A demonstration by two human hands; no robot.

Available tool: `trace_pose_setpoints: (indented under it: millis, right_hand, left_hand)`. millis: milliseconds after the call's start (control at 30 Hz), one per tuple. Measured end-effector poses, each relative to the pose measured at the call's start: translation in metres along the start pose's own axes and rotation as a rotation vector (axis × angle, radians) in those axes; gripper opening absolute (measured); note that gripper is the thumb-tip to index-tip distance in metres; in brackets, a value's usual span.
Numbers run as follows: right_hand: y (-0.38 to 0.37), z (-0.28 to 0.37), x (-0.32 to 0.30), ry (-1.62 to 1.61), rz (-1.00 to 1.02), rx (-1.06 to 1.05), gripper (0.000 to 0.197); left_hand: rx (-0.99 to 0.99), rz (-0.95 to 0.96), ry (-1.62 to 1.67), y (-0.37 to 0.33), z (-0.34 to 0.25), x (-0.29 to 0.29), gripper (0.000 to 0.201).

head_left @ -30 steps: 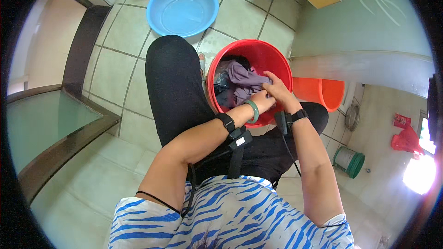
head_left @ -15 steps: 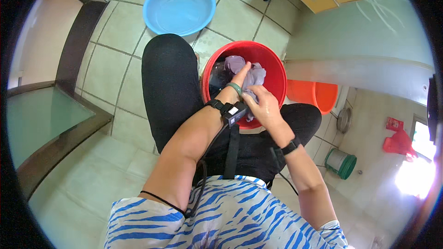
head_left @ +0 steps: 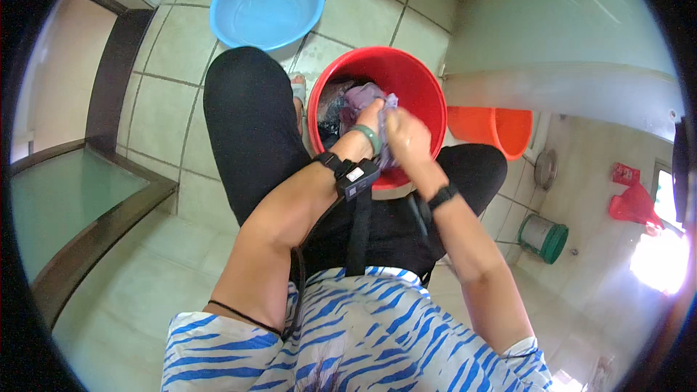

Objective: The person washes laundry by hand in a bucket, scrubbing, squeezing, and wringing out pieces of clothing.

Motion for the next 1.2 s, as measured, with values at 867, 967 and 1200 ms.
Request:
trace_pose_setpoints:
  millis: [867,967,1200]
  right_hand:
    - [0.012,-0.046,-0.061,-0.716,0.14,0.114,0.041]
    - [0.013,-0.04,-0.048,-0.579,0.209,-0.051,0.046]
    - [0.021,-0.009,-0.012,-0.234,0.152,-0.147,0.023]
  left_hand:
    - [-0.072,0.067,0.249,0.027,-0.012,0.06,0.03]
    - [-0.151,0.011,0.237,0.034,-0.009,0.054,0.028]
    - [0.064,-0.067,-0.097,0.0,-0.001,0.021,0.028]
Point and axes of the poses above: each hand's wrist, its own y-axis away from the middle knuckle, its own x-axis out of the palm, z = x × y, the point moved 7 cm from there along -y, towards the middle knuckle, and after that the axes turned 5 degrees about x, right-handed, at the moved point
